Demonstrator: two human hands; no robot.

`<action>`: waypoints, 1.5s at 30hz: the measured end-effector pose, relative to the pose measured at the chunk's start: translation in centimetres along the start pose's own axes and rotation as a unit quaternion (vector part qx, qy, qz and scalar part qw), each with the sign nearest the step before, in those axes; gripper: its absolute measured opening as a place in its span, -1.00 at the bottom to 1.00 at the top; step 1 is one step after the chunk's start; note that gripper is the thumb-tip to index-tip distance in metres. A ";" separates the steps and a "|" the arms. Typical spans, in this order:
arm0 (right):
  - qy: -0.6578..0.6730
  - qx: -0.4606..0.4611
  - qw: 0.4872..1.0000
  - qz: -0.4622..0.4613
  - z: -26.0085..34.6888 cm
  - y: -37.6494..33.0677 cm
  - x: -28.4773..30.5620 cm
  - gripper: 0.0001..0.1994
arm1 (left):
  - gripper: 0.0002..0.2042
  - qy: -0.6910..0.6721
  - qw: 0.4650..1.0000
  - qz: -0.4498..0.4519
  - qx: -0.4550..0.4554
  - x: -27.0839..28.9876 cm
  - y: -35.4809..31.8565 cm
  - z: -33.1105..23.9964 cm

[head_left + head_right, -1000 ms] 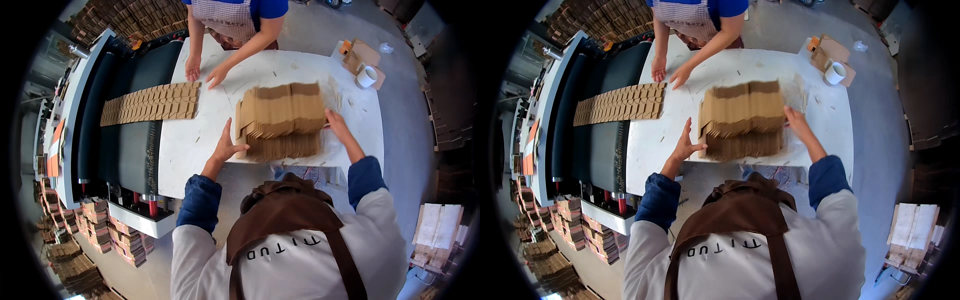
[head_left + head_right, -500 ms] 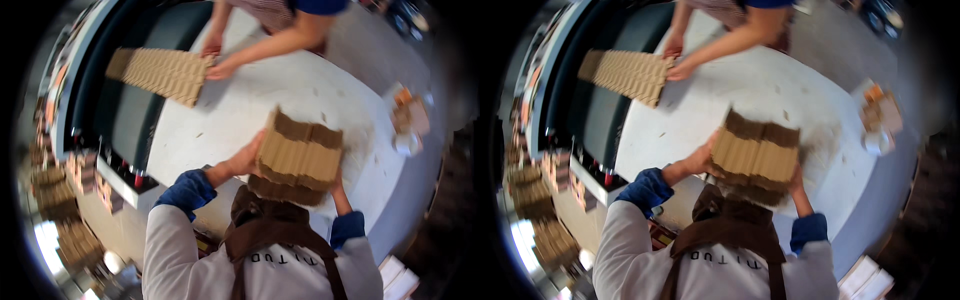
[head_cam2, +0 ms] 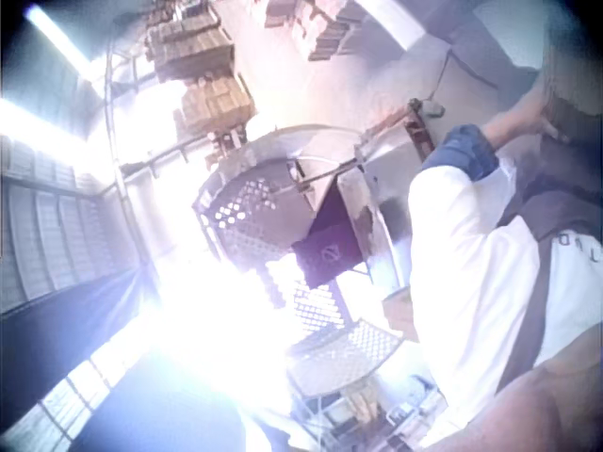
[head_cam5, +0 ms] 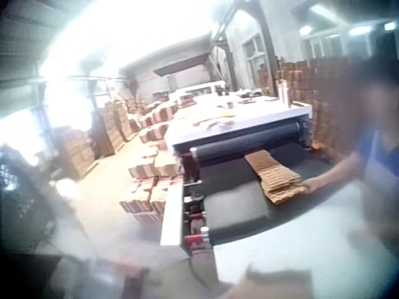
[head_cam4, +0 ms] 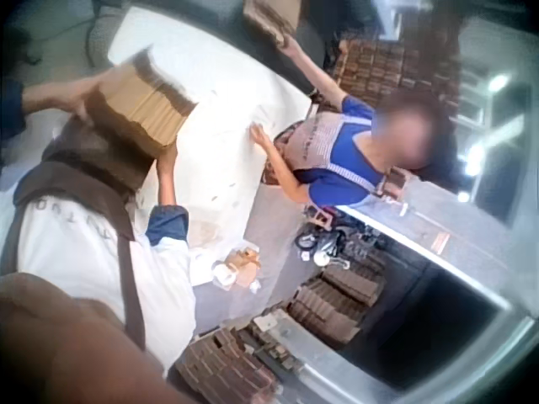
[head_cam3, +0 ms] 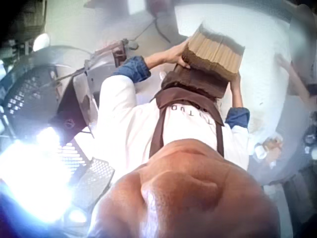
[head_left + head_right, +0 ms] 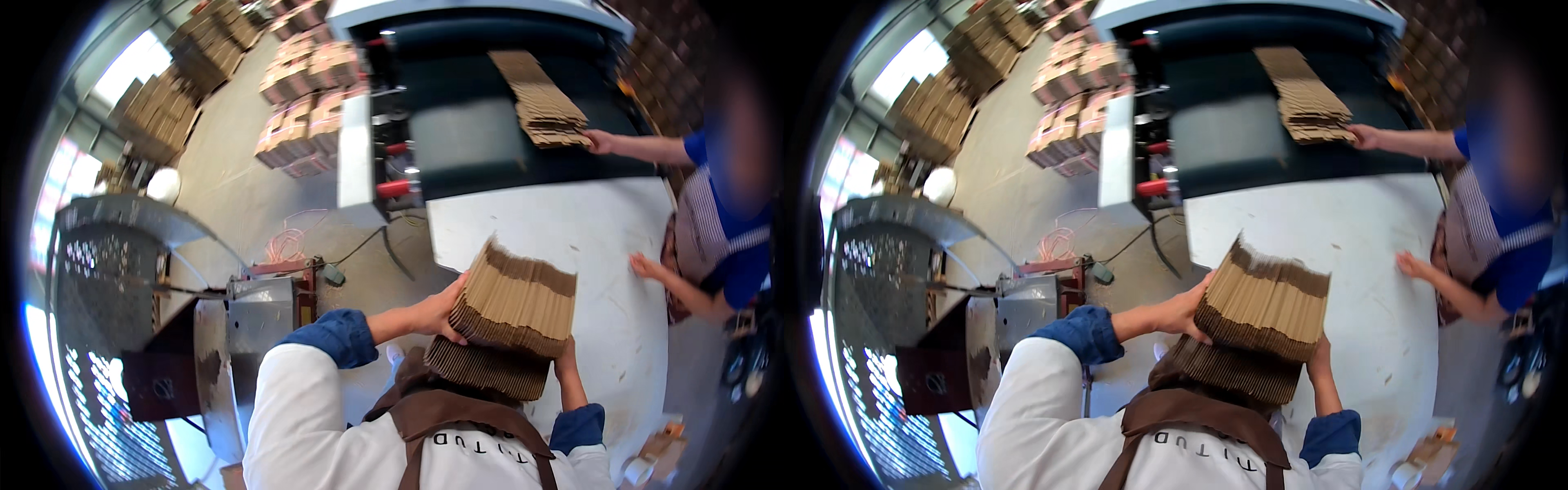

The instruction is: The person stacks flat corrugated cardboard pieces, places them into a strapping machine, and secures them with pink plastic straps. The person then removes the bundles and stacks them on a nearby table.

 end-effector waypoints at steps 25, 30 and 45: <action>-0.496 0.101 0.567 0.649 2.5 -5.6 -89.4 -0.17 | -0.29 -0.488 0.606 -0.569 0.267 9.7 -65.9 17.4; -0.582 -0.055 0.460 0.668 -1.5 -13.6 -93.7 -0.20 | -0.42 -0.526 0.474 -0.643 0.291 3.9 -71.5 15.6; -0.539 -0.117 0.481 0.681 -2.9 -16.9 -96.8 -0.63 | -0.40 -0.619 0.398 -0.568 0.369 -7.1 -76.6 34.1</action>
Point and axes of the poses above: each hand's wrist, its own y-axis towards the middle knuckle, its own x-axis out of the back of the hand, z = x × y, the point moved 10 cm from there along y, towards the middle knuckle, and after that the axes turned 7 degrees about -x, right-handed, at the moved point
